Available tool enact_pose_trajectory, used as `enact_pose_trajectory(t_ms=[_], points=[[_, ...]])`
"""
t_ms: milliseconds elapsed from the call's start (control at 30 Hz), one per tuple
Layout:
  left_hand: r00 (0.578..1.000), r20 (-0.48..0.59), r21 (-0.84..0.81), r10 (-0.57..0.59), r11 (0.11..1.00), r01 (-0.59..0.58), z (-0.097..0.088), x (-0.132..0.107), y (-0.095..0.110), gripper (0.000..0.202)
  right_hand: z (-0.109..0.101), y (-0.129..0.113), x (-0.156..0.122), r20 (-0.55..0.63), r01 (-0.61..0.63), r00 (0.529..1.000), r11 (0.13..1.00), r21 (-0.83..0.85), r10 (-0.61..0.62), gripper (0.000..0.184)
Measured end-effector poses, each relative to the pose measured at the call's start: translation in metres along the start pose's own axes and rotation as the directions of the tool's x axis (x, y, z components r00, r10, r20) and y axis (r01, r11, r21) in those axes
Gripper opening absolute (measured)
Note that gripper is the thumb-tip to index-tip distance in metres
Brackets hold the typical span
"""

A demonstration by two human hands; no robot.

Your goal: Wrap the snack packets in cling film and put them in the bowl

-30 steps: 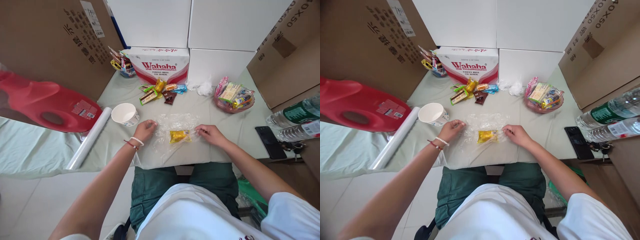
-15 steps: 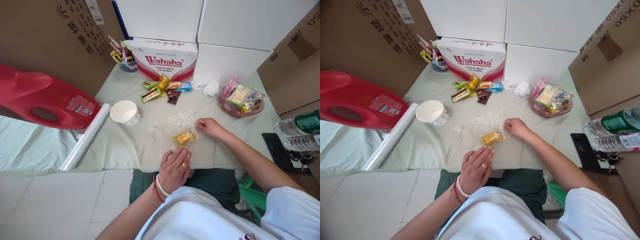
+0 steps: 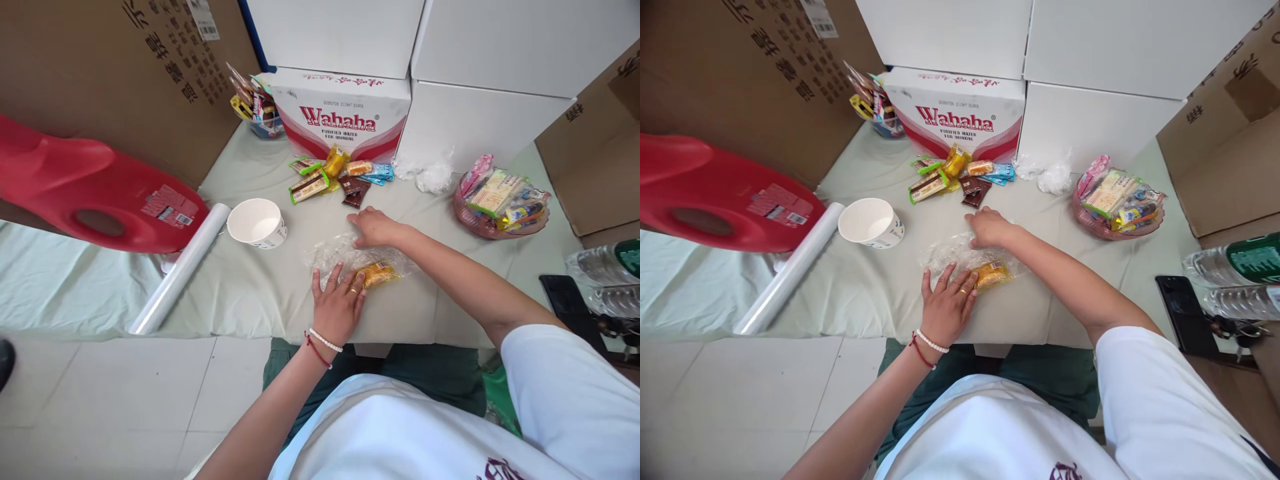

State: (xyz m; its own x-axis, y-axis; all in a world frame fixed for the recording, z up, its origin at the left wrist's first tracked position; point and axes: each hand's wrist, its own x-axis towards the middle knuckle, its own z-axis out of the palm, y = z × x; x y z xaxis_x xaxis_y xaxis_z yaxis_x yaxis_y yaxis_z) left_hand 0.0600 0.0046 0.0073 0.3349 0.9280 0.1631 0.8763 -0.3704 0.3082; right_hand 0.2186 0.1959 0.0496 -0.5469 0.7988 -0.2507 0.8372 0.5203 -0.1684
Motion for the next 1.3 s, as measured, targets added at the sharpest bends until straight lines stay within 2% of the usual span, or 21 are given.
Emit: enact_pose_trajectory(t_ms=[100, 133, 233, 333, 400, 500, 533, 567, 600, 700, 767, 833, 867, 933, 1000, 1100, 1167, 1233, 1300], points=[[1.000, -0.012, -0.014, -0.003, 1.000, 0.003, 0.003, -0.001, -0.001, 0.041, -0.008, -0.007, -0.011, 0.099, 0.067, 0.992, 0.994, 0.092, -0.076, 0.034], [1.000, -0.025, -0.026, -0.003, 1.000, 0.003, 0.004, -0.002, -0.002, 0.041, -0.011, -0.009, -0.022, 0.099, 0.117, 0.987, 0.984, 0.133, -0.131, 0.030], [0.995, -0.097, -0.084, -0.017, 0.996, 0.009, 0.007, -0.004, -0.007, 0.038, -0.012, -0.014, -0.068, 0.073, 0.260, 0.959, 0.953, 0.158, -0.274, 0.038], [0.979, -0.201, -0.217, -0.046, 0.976, 0.001, 0.013, -0.007, -0.022, 0.033, 0.007, -0.018, -0.113, 0.120, 0.356, 0.925, 0.933, 0.047, -0.359, 0.044], [0.947, -0.276, -0.351, -0.163, 0.935, 0.059, 0.019, -0.008, -0.036, 0.034, 0.024, -0.021, -0.133, 0.142, 0.390, 0.913, 0.921, -0.020, -0.384, 0.048], [0.838, -0.305, -0.544, -0.453, 0.805, 0.237, 0.022, -0.007, -0.054, 0.047, 0.043, -0.026, -0.145, 0.130, 0.390, 0.916, 0.919, -0.064, -0.380, 0.056], [0.815, -0.292, -0.577, -0.501, 0.772, 0.267, 0.019, -0.005, -0.057, 0.054, 0.045, -0.029, -0.145, 0.125, 0.379, 0.921, 0.922, -0.076, -0.369, 0.057], [0.819, -0.279, -0.589, -0.501, 0.763, 0.267, 0.015, -0.002, -0.059, 0.061, 0.046, -0.033, -0.143, 0.121, 0.368, 0.926, 0.926, -0.087, -0.357, 0.056], [0.848, -0.267, -0.582, -0.458, 0.778, 0.237, 0.009, 0.001, -0.060, 0.068, 0.045, -0.037, -0.142, 0.118, 0.358, 0.931, 0.929, -0.098, -0.346, 0.055], [0.960, -0.186, -0.508, -0.208, 0.857, 0.087, -0.011, 0.021, -0.052, 0.090, 0.039, -0.048, -0.136, 0.117, 0.338, 0.939, 0.932, -0.131, -0.324, 0.052], [0.997, -0.047, -0.472, -0.065, 0.881, 0.035, -0.022, 0.041, -0.046, 0.096, 0.035, -0.051, -0.134, 0.123, 0.334, 0.940, 0.931, -0.144, -0.318, 0.051], [0.990, 0.132, -0.480, 0.039, 0.877, 0.029, -0.028, 0.062, -0.045, 0.085, 0.035, -0.050, -0.133, 0.127, 0.323, 0.943, 0.936, -0.137, -0.307, 0.050], [0.975, 0.207, -0.502, 0.084, 0.865, 0.032, -0.030, 0.071, -0.048, 0.071, 0.036, -0.048, -0.133, 0.123, 0.312, 0.947, 0.942, -0.125, -0.298, 0.050], [0.947, 0.286, -0.546, 0.145, 0.837, 0.037, -0.033, 0.081, -0.060, 0.041, 0.040, -0.042, -0.133, 0.105, 0.286, 0.955, 0.954, -0.093, -0.277, 0.051], [0.945, 0.290, -0.567, 0.155, 0.823, 0.039, -0.038, 0.078, -0.075, 0.021, 0.045, -0.036, -0.134, 0.086, 0.269, 0.961, 0.961, -0.063, -0.263, 0.054], [0.965, 0.246, -0.565, 0.091, 0.823, 0.066, -0.044, 0.056, -0.096, 0.009, 0.051, -0.032, -0.137, 0.080, 0.266, 0.962, 0.963, -0.036, -0.262, 0.057], [0.978, 0.210, -0.556, 0.018, 0.825, 0.104, -0.043, 0.041, -0.102, 0.025, 0.053, -0.035, -0.138, 0.085, 0.256, 0.964, 0.966, -0.028, -0.253, 0.056], [0.983, 0.168, -0.536, -0.073, 0.830, 0.154, -0.035, 0.031, -0.100, 0.039, 0.052, -0.040, -0.138, 0.087, 0.247, 0.966, 0.968, -0.029, -0.244, 0.055], [0.976, 0.107, -0.505, -0.190, 0.835, 0.218, -0.023, 0.029, -0.090, 0.040, 0.051, -0.045, -0.137, 0.083, 0.252, 0.965, 0.967, -0.036, -0.248, 0.054]])
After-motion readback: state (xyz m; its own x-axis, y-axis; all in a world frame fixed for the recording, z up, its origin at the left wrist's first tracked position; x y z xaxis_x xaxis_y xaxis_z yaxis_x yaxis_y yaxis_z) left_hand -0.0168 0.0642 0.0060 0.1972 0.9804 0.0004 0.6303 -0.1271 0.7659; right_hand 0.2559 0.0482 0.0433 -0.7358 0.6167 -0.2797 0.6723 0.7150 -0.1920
